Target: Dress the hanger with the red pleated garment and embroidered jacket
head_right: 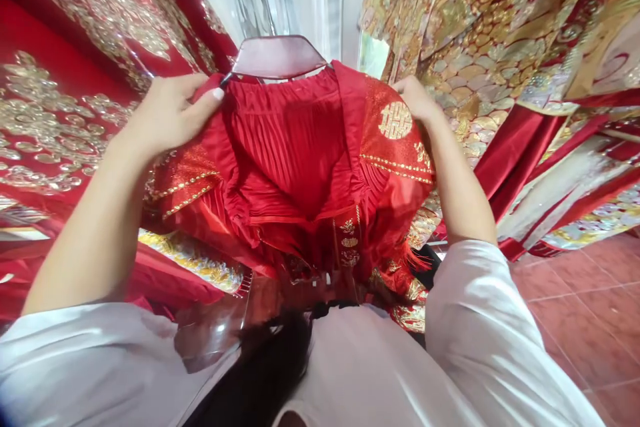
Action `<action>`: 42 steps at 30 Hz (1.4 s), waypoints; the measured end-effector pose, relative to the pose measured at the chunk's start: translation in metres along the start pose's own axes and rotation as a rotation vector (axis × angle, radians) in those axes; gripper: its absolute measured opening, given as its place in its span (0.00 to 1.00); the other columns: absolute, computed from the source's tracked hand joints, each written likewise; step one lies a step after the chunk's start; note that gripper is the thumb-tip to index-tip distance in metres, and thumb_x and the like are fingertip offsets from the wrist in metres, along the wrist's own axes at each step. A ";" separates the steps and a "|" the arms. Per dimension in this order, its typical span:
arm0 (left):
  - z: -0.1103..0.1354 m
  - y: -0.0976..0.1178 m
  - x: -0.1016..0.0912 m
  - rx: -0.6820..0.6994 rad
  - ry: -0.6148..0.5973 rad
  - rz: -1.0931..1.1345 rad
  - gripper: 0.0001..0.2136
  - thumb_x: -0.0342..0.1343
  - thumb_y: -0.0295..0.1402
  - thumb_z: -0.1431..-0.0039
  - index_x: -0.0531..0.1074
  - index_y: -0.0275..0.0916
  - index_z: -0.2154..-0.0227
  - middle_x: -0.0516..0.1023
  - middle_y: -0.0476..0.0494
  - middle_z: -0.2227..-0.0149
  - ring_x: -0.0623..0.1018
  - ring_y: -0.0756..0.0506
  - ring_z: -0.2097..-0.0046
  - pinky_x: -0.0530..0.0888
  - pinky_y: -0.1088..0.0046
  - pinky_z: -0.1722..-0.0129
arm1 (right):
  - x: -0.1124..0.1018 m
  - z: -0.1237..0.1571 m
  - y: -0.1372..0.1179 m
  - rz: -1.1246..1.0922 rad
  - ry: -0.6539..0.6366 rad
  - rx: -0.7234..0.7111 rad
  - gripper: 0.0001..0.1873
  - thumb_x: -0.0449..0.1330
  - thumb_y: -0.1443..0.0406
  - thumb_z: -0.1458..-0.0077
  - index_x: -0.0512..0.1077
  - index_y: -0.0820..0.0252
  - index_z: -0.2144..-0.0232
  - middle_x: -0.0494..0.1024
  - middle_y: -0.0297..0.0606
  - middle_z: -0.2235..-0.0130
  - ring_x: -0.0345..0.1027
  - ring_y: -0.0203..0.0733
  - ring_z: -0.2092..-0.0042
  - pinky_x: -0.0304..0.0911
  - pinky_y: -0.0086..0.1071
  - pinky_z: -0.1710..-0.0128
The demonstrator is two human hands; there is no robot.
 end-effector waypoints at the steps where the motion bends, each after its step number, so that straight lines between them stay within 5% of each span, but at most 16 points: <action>1: 0.001 -0.003 0.000 0.030 -0.021 0.094 0.25 0.37 0.55 0.40 0.66 0.37 0.71 0.68 0.47 0.72 0.65 0.49 0.68 0.68 0.68 0.59 | -0.001 0.003 -0.009 -0.006 0.032 -0.008 0.15 0.59 0.65 0.46 0.69 0.67 0.82 0.64 0.28 0.82 0.53 0.24 0.76 0.51 0.24 0.72; 3: 0.002 -0.009 0.000 0.031 -0.083 0.264 0.27 0.40 0.59 0.43 0.67 0.37 0.69 0.68 0.49 0.72 0.64 0.50 0.68 0.68 0.69 0.62 | -0.004 0.012 -0.033 -0.088 0.031 -0.096 0.11 0.57 0.65 0.43 0.74 0.70 0.71 0.73 0.33 0.74 0.60 0.25 0.72 0.57 0.23 0.68; 5: 0.001 -0.014 -0.001 -0.009 -0.108 0.332 0.31 0.41 0.64 0.47 0.64 0.36 0.74 0.63 0.51 0.75 0.61 0.52 0.70 0.67 0.69 0.65 | -0.002 0.021 -0.059 -0.148 -0.167 -0.249 0.11 0.57 0.66 0.42 0.75 0.69 0.62 0.77 0.36 0.66 0.66 0.26 0.66 0.60 0.23 0.62; 8: -0.007 -0.015 -0.003 -0.014 -0.052 0.282 0.33 0.36 0.67 0.48 0.52 0.37 0.82 0.53 0.52 0.79 0.55 0.54 0.73 0.66 0.68 0.67 | 0.008 0.028 -0.080 -0.068 -0.358 -0.311 0.05 0.60 0.69 0.44 0.74 0.67 0.70 0.74 0.26 0.71 0.62 0.24 0.67 0.57 0.19 0.61; 11: -0.020 -0.012 -0.004 0.022 0.021 0.283 0.30 0.37 0.62 0.45 0.47 0.39 0.84 0.48 0.52 0.80 0.52 0.54 0.73 0.65 0.67 0.68 | 0.019 0.019 -0.081 -0.030 -0.287 -0.217 0.23 0.56 0.70 0.41 0.58 0.66 0.87 0.56 0.23 0.84 0.45 0.22 0.77 0.51 0.18 0.72; 13: -0.028 -0.010 -0.004 -0.007 0.048 0.338 0.26 0.40 0.56 0.42 0.46 0.40 0.84 0.47 0.52 0.79 0.51 0.54 0.73 0.65 0.66 0.67 | 0.028 0.009 -0.077 -0.021 -0.300 -0.166 0.28 0.53 0.69 0.38 0.49 0.63 0.89 0.46 0.23 0.86 0.37 0.22 0.78 0.44 0.20 0.77; 17: -0.034 -0.006 0.001 -0.201 -0.048 0.321 0.24 0.39 0.49 0.38 0.52 0.38 0.84 0.49 0.52 0.78 0.63 0.53 0.69 0.68 0.57 0.60 | 0.042 -0.008 -0.071 0.000 -0.450 0.012 0.24 0.49 0.64 0.37 0.56 0.65 0.84 0.52 0.21 0.85 0.41 0.17 0.81 0.40 0.22 0.78; 20: -0.030 -0.004 -0.001 -0.245 -0.053 0.170 0.31 0.34 0.50 0.38 0.60 0.27 0.83 0.51 0.52 0.76 0.69 0.51 0.63 0.65 0.49 0.57 | 0.043 -0.012 -0.068 0.124 -0.501 0.091 0.24 0.48 0.55 0.41 0.58 0.68 0.82 0.57 0.20 0.82 0.44 0.14 0.81 0.40 0.23 0.78; 23: -0.012 -0.005 -0.008 -0.161 0.033 0.047 0.37 0.30 0.49 0.38 0.69 0.13 0.71 0.59 0.50 0.73 0.71 0.50 0.59 0.62 0.52 0.55 | 0.033 -0.004 -0.072 0.254 -0.332 -0.113 0.30 0.42 0.47 0.45 0.58 0.68 0.82 0.61 0.24 0.78 0.48 0.14 0.77 0.42 0.23 0.76; 26: 0.030 -0.003 -0.009 -0.017 0.276 -0.090 0.30 0.35 0.44 0.34 0.69 0.17 0.54 0.71 0.41 0.60 0.71 0.47 0.49 0.60 0.58 0.48 | 0.022 0.031 -0.069 0.476 0.096 -0.282 0.36 0.38 0.48 0.40 0.70 0.73 0.75 0.69 0.33 0.72 0.61 0.22 0.68 0.50 0.26 0.69; 28: 0.074 0.004 0.001 0.043 0.541 -0.142 0.24 0.38 0.40 0.32 0.70 0.23 0.53 0.73 0.39 0.54 0.71 0.46 0.49 0.62 0.62 0.48 | 0.023 0.076 -0.062 0.539 0.405 -0.323 0.35 0.37 0.52 0.34 0.73 0.73 0.69 0.73 0.41 0.68 0.65 0.30 0.64 0.54 0.29 0.64; 31: 0.146 0.023 0.047 0.015 0.836 0.049 0.18 0.42 0.35 0.34 0.72 0.31 0.71 0.74 0.45 0.71 0.73 0.51 0.64 0.66 0.72 0.57 | 0.050 0.158 -0.047 0.429 0.588 -0.454 0.28 0.40 0.58 0.32 0.70 0.68 0.75 0.73 0.41 0.72 0.67 0.34 0.66 0.58 0.31 0.64; 34: 0.188 0.048 0.129 -0.077 0.547 0.263 0.15 0.46 0.35 0.37 0.67 0.37 0.78 0.71 0.47 0.76 0.72 0.50 0.70 0.68 0.75 0.66 | 0.097 0.223 -0.028 0.313 0.511 -0.374 0.21 0.47 0.61 0.35 0.67 0.64 0.78 0.72 0.39 0.75 0.64 0.34 0.71 0.57 0.31 0.67; 36: 0.198 0.062 0.181 -0.155 0.433 0.301 0.10 0.49 0.34 0.37 0.69 0.37 0.73 0.73 0.46 0.73 0.73 0.50 0.70 0.69 0.75 0.67 | 0.132 0.250 -0.014 0.194 0.346 -0.130 0.21 0.48 0.60 0.38 0.65 0.62 0.80 0.70 0.39 0.77 0.61 0.34 0.73 0.56 0.31 0.68; 39: 0.194 0.064 0.244 -0.348 0.367 0.314 0.11 0.52 0.38 0.40 0.68 0.34 0.63 0.73 0.37 0.63 0.74 0.43 0.60 0.72 0.68 0.60 | 0.185 0.271 -0.001 0.026 0.027 0.193 0.19 0.49 0.59 0.40 0.66 0.62 0.80 0.70 0.38 0.76 0.61 0.35 0.73 0.56 0.29 0.68; 42: 0.180 0.052 0.284 -0.458 0.266 0.346 0.11 0.53 0.37 0.42 0.67 0.34 0.61 0.72 0.33 0.59 0.72 0.38 0.55 0.71 0.61 0.55 | 0.221 0.274 0.000 -0.036 -0.132 0.271 0.12 0.53 0.61 0.42 0.71 0.62 0.72 0.74 0.37 0.72 0.64 0.35 0.71 0.58 0.27 0.66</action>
Point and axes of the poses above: each hand's wrist, its own z-axis away from the middle knuckle, its own x-axis out of the palm, y = z × x, the point moved 3 cm from there along -z, towards the middle knuckle
